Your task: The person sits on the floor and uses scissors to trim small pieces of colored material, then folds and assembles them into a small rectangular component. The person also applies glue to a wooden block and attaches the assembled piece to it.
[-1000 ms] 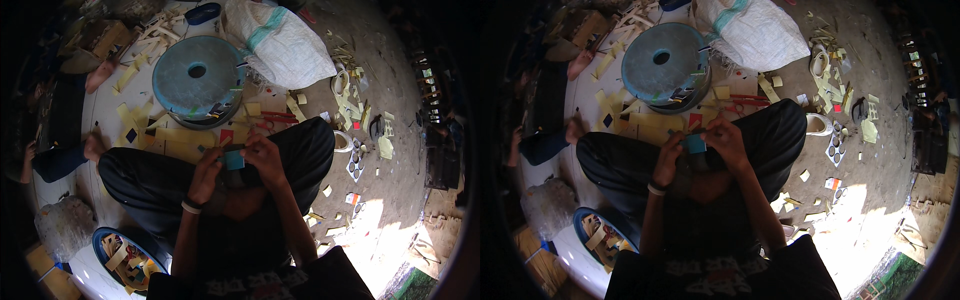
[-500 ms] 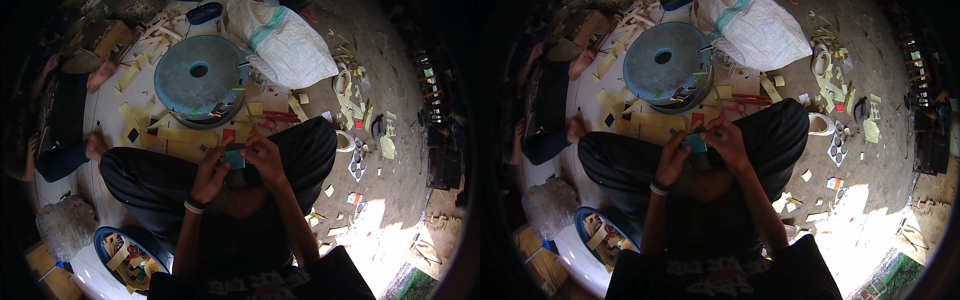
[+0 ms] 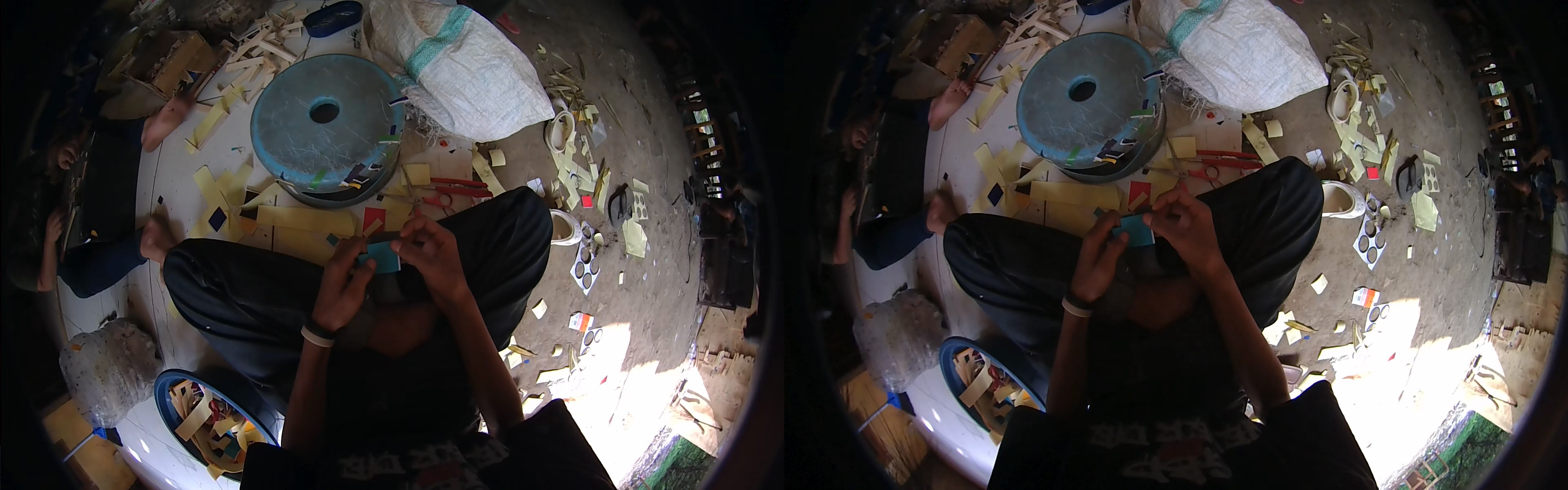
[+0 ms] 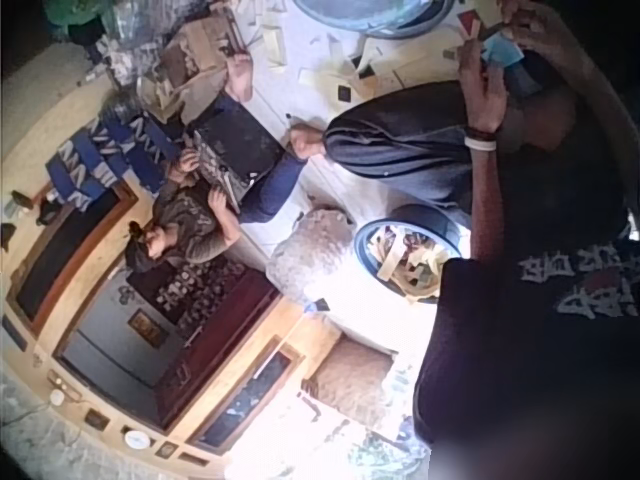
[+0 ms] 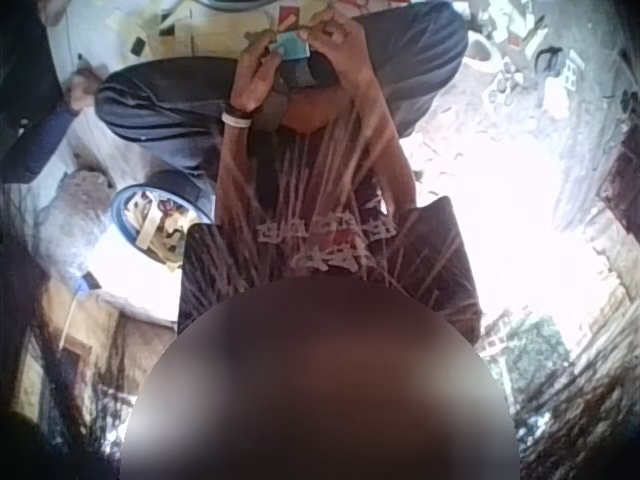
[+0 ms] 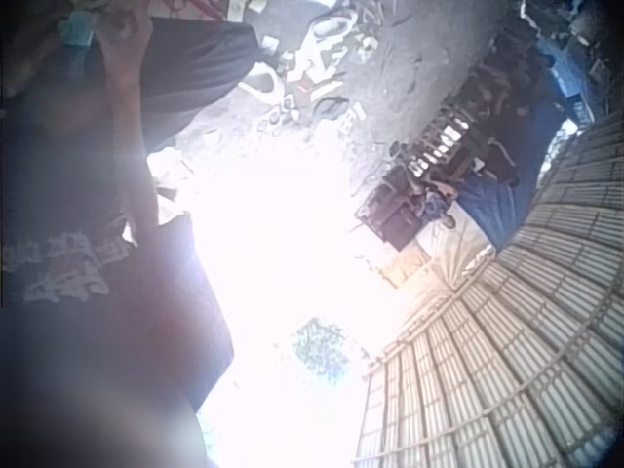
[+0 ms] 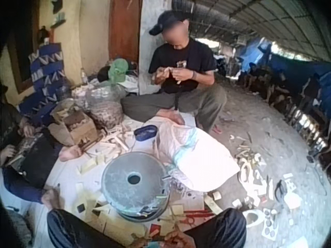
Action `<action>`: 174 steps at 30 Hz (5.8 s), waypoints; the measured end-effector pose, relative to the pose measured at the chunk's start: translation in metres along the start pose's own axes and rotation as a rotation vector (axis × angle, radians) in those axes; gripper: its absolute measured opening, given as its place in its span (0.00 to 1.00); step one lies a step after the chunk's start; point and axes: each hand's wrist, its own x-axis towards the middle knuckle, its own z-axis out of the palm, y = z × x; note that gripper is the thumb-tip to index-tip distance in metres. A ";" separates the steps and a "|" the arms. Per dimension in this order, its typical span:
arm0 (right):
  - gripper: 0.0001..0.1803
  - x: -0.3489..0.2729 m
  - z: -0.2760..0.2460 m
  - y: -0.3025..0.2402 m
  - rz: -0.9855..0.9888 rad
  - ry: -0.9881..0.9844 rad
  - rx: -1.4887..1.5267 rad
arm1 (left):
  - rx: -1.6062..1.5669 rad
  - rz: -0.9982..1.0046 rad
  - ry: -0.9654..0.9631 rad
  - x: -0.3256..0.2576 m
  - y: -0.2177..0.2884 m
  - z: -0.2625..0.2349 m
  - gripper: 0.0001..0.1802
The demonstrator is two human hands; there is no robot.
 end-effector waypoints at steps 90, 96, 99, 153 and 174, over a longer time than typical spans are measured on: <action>0.10 0.000 -0.002 0.000 0.030 -0.161 -0.278 | 0.035 0.149 0.091 0.002 0.005 0.007 0.09; 0.11 -0.003 -0.001 -0.006 0.046 -0.223 -0.168 | -0.056 0.068 0.114 0.001 0.002 0.007 0.09; 0.14 -0.003 0.000 -0.004 0.032 -0.258 -0.117 | -0.099 0.027 0.110 0.000 0.003 0.006 0.09; 0.23 -0.017 0.012 0.002 -0.926 0.163 -0.798 | -0.342 -0.161 -0.090 -0.004 0.020 -0.003 0.12; 0.10 -0.002 0.007 0.002 0.063 -0.154 -0.200 | -0.258 -0.074 0.044 0.005 0.006 0.003 0.07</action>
